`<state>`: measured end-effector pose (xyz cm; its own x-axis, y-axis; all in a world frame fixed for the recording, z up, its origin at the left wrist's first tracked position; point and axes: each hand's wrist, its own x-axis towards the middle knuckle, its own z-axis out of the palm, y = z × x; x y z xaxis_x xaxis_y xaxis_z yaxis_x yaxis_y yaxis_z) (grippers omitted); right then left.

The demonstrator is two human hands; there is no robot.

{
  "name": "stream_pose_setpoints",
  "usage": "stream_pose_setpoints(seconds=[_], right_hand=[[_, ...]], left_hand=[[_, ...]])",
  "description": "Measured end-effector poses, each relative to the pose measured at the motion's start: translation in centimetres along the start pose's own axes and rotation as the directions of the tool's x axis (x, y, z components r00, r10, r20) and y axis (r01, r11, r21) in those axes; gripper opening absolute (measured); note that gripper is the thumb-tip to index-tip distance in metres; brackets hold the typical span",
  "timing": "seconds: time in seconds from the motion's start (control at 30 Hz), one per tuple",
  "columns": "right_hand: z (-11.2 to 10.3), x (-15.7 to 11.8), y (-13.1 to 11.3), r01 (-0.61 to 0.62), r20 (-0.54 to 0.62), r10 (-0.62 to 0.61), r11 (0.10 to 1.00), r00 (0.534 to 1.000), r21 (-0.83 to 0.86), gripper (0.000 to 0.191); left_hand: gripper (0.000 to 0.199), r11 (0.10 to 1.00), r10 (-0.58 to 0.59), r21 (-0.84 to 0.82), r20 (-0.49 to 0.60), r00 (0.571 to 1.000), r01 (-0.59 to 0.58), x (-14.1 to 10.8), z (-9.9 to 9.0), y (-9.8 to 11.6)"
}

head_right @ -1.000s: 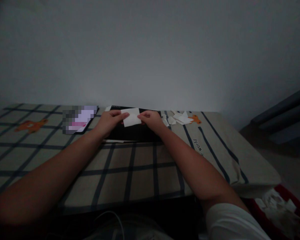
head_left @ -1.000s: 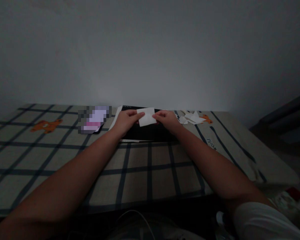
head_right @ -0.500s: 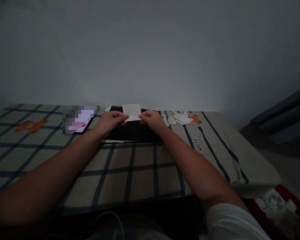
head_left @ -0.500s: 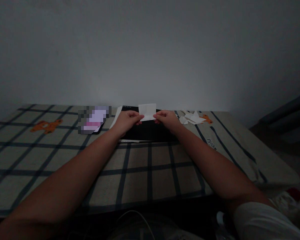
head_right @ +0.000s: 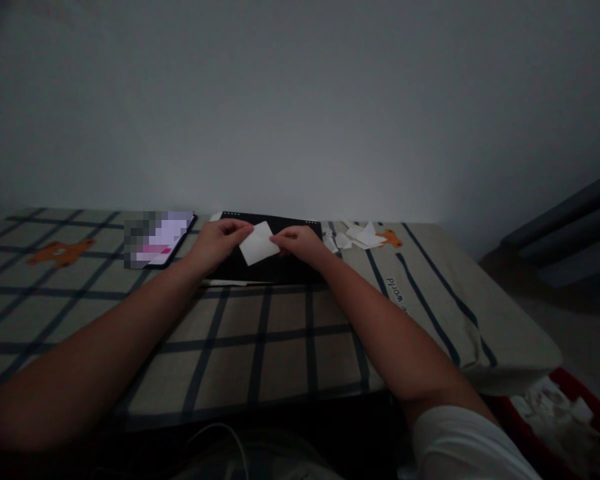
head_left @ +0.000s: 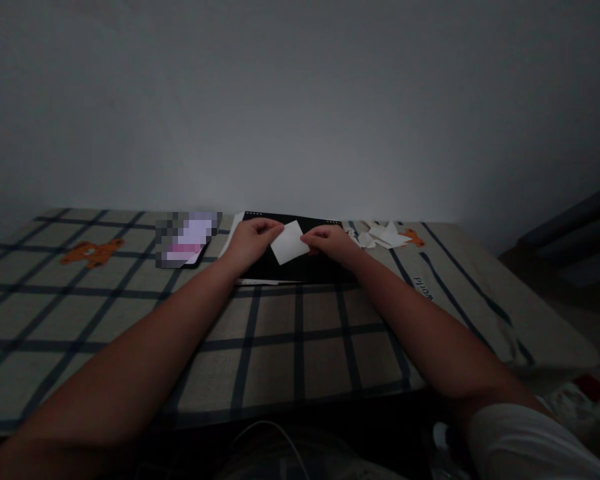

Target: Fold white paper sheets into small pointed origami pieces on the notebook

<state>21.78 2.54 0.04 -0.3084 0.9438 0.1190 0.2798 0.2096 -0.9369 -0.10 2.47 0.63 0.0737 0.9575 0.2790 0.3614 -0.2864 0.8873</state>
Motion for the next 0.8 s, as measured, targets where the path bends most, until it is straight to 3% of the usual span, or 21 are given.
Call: stream_pose_setpoints(seconds=[0.3, 0.47, 0.63, 0.8], right_hand=[[0.4, -0.1, -0.2, 0.13, -0.076, -0.137, 0.987, 0.988, -0.1, 0.021], [0.5, -0.3, -0.5, 0.12, -0.066, -0.126, 0.989, 0.99, -0.091, 0.021], [0.7, -0.4, -0.8, 0.109, -0.062, -0.112, 0.993, 0.992, -0.051, 0.023], [0.8, -0.5, -1.1, 0.147, -0.088, -0.158, 0.982, 0.984, -0.119, 0.017]], left_hand=[[0.023, 0.999, 0.005, 0.053, 0.093, 0.996, -0.01, -0.6, 0.4, 1.1], [0.026, 0.999, -0.003, 0.042, 0.127, 0.992, -0.002, -0.6, 0.3, 1.0], [0.028, 0.992, 0.052, 0.103, 0.183, 0.982, -0.072, -0.5, 0.4, 0.8], [0.029, 0.986, 0.069, 0.139, 0.182, 0.981, -0.095, -0.6, 0.6, 0.7]])
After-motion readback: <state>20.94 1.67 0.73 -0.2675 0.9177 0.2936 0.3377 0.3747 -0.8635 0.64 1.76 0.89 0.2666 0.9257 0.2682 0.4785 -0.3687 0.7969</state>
